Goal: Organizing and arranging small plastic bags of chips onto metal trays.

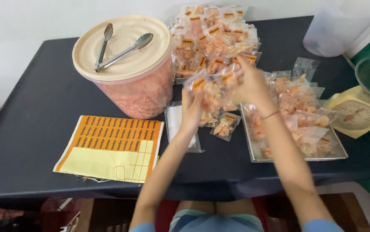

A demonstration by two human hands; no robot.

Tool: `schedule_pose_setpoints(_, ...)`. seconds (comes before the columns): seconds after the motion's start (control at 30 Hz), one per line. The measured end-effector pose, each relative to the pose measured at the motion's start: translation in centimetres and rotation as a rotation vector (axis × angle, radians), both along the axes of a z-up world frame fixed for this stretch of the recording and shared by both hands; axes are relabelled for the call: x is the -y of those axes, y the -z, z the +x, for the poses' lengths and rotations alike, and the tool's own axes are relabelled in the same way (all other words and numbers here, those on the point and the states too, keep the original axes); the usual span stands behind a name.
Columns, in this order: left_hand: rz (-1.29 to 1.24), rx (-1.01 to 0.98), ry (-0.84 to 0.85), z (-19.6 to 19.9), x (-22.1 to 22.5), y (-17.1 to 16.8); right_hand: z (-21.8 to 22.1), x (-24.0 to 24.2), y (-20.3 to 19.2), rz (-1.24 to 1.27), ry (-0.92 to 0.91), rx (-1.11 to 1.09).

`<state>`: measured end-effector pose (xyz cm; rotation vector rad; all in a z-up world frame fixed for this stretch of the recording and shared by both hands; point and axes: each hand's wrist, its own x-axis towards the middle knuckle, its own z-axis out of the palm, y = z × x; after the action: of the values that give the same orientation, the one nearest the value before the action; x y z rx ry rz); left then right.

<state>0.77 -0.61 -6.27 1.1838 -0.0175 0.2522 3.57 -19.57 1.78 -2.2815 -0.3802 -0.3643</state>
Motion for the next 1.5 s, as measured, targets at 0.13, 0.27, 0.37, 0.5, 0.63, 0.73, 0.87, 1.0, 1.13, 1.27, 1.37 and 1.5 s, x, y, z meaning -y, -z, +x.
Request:
schedule_pose_setpoints(0.13, 0.066, 0.282, 0.037, 4.1, 1.5, -7.1, 1.8, 1.5, -6.4, 0.078, -0.025, 0.091)
schedule_pose_setpoints(0.27, 0.007, 0.435, 0.118, 8.3, 4.1, -11.9, 8.3, 4.9, -6.9, 0.282, -0.147, 0.165)
schedule_pose_setpoints(0.37, 0.340, 0.189, -0.090, 14.1, 5.2, -12.5, 12.6, 6.4, -6.9, 0.447, -0.097, 0.088)
schedule_pose_setpoints(0.5, 0.423, 0.282, -0.178, 27.3, 5.5, -7.7, 16.2, 7.3, -6.5, 0.500, -0.039, 0.005)
schedule_pose_setpoints(0.63, 0.348, 0.187, -0.230, 32.6, 4.8, -7.4, 19.3, 7.9, -5.3, 0.491, 0.001, -0.087)
schedule_pose_setpoints(0.73, 0.446, -0.020, -0.164, 30.5, 4.3, -9.9, 22.0, 8.2, -3.7, 0.464, 0.006, -0.097)
schedule_pose_setpoints(0.87, 0.368, 0.063, -0.122, 37.5, 6.5, -4.6, 26.7, 8.5, -0.7, 0.487, 0.016, -0.142)
schedule_pose_setpoints(1.0, 0.680, 0.094, -0.258, 37.3, 7.7, -4.2, 29.7, 8.4, 2.6, 0.492, 0.062, -0.168)
schedule_pose_setpoints(1.13, 0.652, 0.279, -0.397, 42.3, 6.7, -2.1, 34.4, 8.9, 7.1, 0.486, 0.038, -0.054)
schedule_pose_setpoints(1.27, 0.480, 0.492, -0.370, 44.7, 4.1, -2.6, 34.1, 7.8, 7.4, 0.459, 0.048, -0.027)
schedule_pose_setpoints(1.37, 0.397, 0.493, -0.315, 42.1, 3.5, -4.9, 35.4, 8.1, 9.1, 0.494, 0.003, -0.027)
schedule_pose_setpoints(1.5, 0.268, 0.403, -0.190, 45.5, 2.7, -1.0, 33.2, 7.2, 7.5, 0.513, -0.066, -0.013)
